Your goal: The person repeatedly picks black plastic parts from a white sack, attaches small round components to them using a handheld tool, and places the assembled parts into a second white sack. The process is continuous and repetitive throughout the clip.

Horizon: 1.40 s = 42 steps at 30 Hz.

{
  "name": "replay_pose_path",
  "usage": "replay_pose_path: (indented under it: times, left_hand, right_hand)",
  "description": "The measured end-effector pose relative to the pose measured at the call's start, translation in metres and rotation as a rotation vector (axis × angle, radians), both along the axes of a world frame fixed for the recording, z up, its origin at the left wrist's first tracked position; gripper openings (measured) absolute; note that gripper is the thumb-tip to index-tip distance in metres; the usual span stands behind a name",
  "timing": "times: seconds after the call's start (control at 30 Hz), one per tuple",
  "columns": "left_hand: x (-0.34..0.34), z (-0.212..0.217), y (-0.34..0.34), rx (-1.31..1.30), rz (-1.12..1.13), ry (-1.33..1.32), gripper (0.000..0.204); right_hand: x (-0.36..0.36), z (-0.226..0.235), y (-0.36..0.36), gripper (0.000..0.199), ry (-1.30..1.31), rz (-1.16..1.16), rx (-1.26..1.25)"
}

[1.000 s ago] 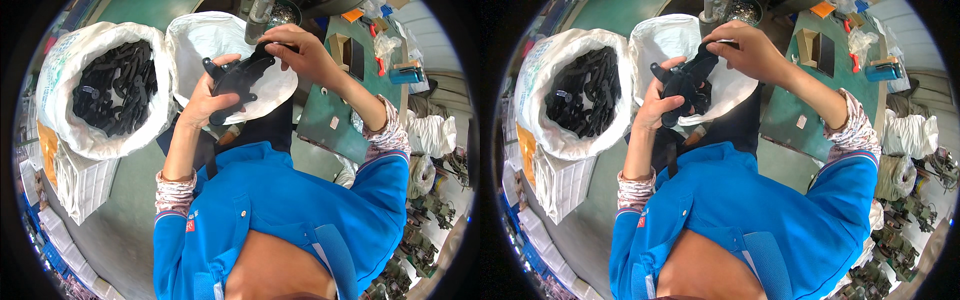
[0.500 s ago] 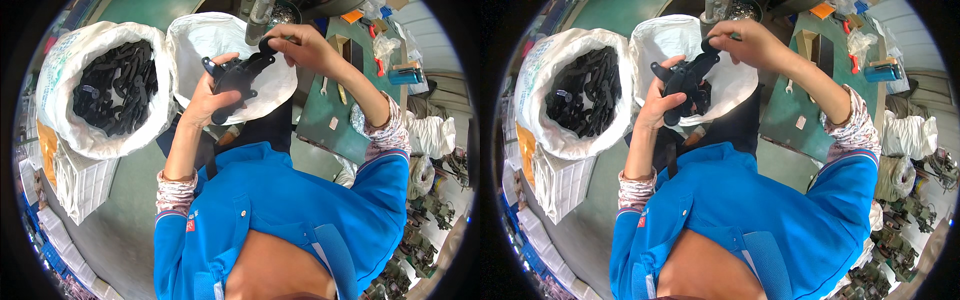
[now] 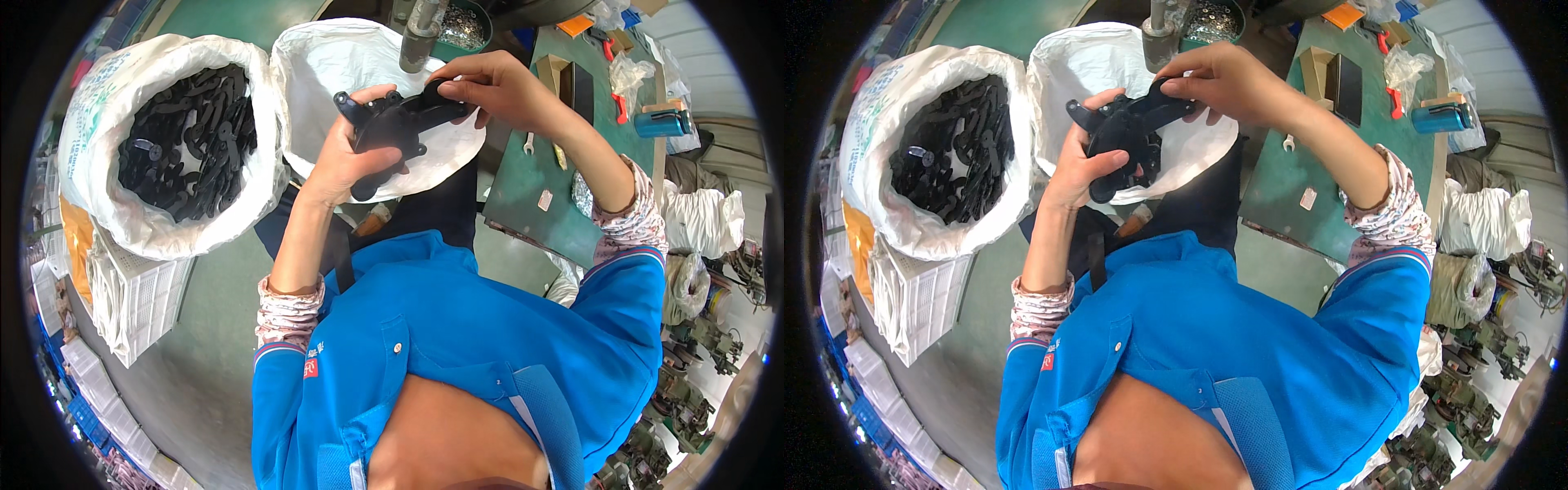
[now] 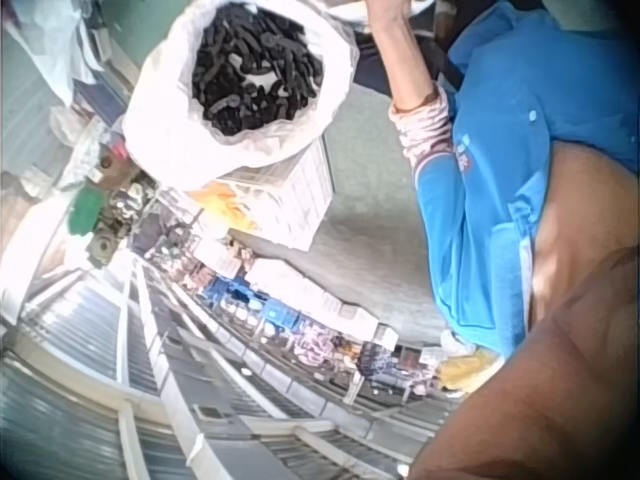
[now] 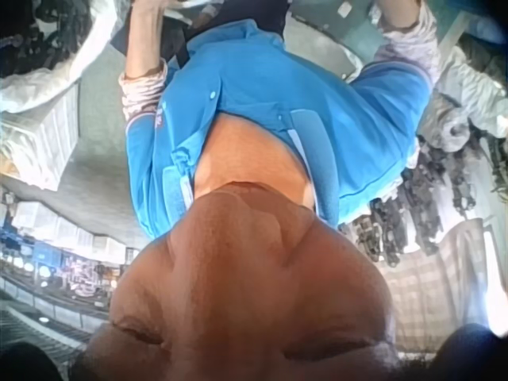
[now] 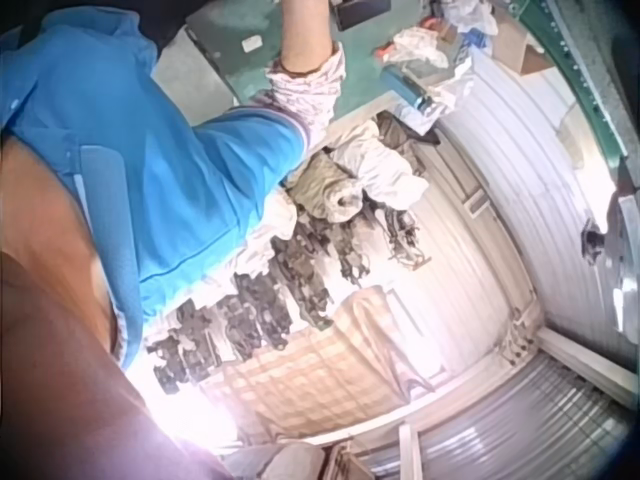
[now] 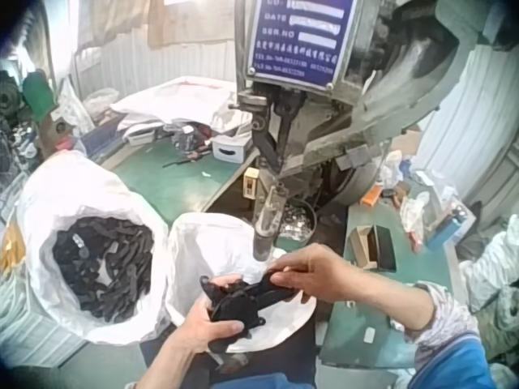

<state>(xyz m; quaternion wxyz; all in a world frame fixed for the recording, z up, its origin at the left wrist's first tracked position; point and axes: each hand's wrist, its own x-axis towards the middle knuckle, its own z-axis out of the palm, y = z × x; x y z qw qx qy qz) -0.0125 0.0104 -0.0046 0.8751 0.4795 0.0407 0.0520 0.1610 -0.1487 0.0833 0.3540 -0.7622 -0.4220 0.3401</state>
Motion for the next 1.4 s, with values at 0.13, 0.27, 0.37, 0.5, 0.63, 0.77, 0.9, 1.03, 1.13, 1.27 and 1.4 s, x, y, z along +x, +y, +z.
replay_pose_path:
  times: [0.13, 0.27, 0.37, 0.5, 0.63, 0.77, 0.9, 1.03, 1.13, 1.27, 1.4]
  left_hand:
    - [-0.001, -0.005, 0.003, -0.052, -0.007, -0.016, 0.074]
    - [-0.002, -0.007, 0.002, -0.135, 0.025, -0.057, 0.074]
    - [-0.002, -0.008, 0.003, -0.183, 0.064, -0.078, 0.075]
    - [-0.004, -0.006, 0.002, -0.184, 0.127, -0.079, 0.079]
    - [-0.004, -0.009, 0.008, -0.176, 0.138, -0.078, 0.084]
    - [-0.008, -0.001, 0.011, -0.152, 0.09, -0.099, 0.083]
    - [-0.002, 0.006, 0.003, -0.077, -0.015, -0.106, 0.081]
    - [0.002, 0.012, -0.001, -0.145, -0.001, -0.031, 0.075]
    - [0.003, 0.007, -0.001, -0.152, -0.024, -0.051, 0.073]
    - [0.0, 0.005, -0.001, -0.153, -0.048, -0.06, 0.074]
    - [0.001, 0.002, 0.0, -0.275, 0.052, -0.086, 0.073]
  right_hand:
    - [0.003, 0.007, -0.003, 0.024, -0.008, 0.004, 0.004]
    - [0.013, 0.01, -0.001, 0.027, 0.092, -0.076, 0.051]
    - [0.025, 0.013, -0.002, 0.029, 0.113, -0.192, 0.197]
    - [0.036, 0.046, 0.023, 0.028, 0.461, -0.369, 0.285]
    - [0.034, 0.054, 0.032, 0.027, 0.3, -0.37, 0.332]
    - [0.033, 0.055, 0.031, 0.027, 0.12, -0.174, 0.171]
    - [0.024, 0.034, 0.024, 0.028, -0.068, 0.017, 0.174]
    - [0.034, 0.01, 0.015, 0.028, -0.059, -0.003, 0.239]
    - [0.029, 0.008, 0.013, 0.031, 0.02, -0.056, 0.267]
    - [0.032, 0.033, 0.026, 0.03, 0.274, -0.267, 0.308]
    - [0.036, 0.057, 0.036, 0.026, 0.365, -0.388, 0.481]
